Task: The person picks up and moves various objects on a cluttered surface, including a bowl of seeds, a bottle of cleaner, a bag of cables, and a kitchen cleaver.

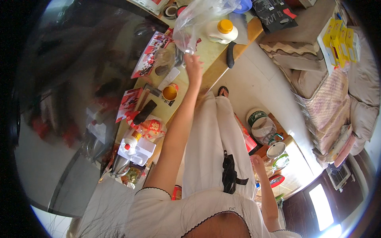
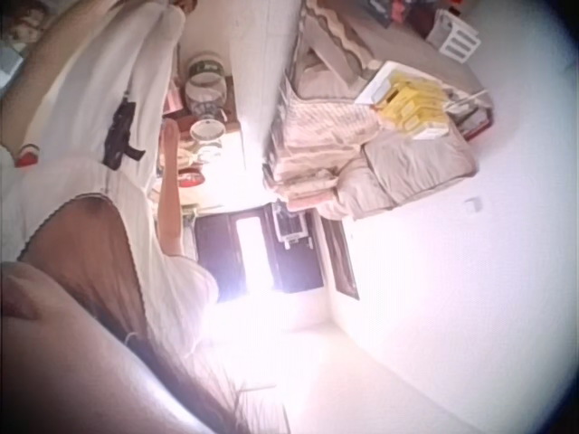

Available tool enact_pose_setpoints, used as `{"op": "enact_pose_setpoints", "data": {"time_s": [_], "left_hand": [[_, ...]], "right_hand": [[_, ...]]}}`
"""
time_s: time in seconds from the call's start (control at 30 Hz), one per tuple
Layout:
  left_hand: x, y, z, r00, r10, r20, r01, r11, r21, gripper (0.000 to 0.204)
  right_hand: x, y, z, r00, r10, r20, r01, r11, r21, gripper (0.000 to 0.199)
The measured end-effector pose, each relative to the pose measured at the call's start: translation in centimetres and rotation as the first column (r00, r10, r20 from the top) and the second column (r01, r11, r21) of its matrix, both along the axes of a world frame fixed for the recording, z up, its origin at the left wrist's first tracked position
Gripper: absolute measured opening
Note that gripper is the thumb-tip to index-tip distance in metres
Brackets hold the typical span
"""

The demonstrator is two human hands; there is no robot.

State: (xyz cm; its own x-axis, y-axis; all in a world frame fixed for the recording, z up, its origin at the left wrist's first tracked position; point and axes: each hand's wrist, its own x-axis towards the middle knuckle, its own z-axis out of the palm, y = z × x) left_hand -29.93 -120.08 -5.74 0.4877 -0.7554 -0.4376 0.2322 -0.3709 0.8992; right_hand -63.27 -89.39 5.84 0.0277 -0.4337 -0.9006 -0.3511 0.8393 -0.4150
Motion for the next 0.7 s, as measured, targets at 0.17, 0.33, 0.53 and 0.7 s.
{"op": "enact_pose_setpoints", "data": {"time_s": [0.17,0.33,0.53,0.7], "left_hand": [[-2.6,-2.4,2.8,0.897,-0.143,0.419,0.23,0.959,-0.166,0.042],[-1.9,-0.8,0.5,0.872,-0.004,0.489,0.068,0.991,-0.114,0.022],[5.2,-0.4,-4.6,0.55,-0.683,0.48,0.164,0.652,0.74,0.061],[7.3,-0.8,-7.1,0.364,-0.773,0.519,0.164,0.602,0.782,0.042]], "right_hand": [[0.9,0.3,-0.2,0.995,-0.09,0.042,0.091,0.996,-0.015,0.013],[0.7,1.5,1.0,0.991,-0.135,0.002,0.135,0.991,0.012,0.013],[1.2,3.0,2.0,0.988,-0.14,-0.072,0.143,0.988,0.051,0.016],[1.6,2.7,1.8,0.987,-0.062,-0.147,0.069,0.997,0.042,0.015]]}}
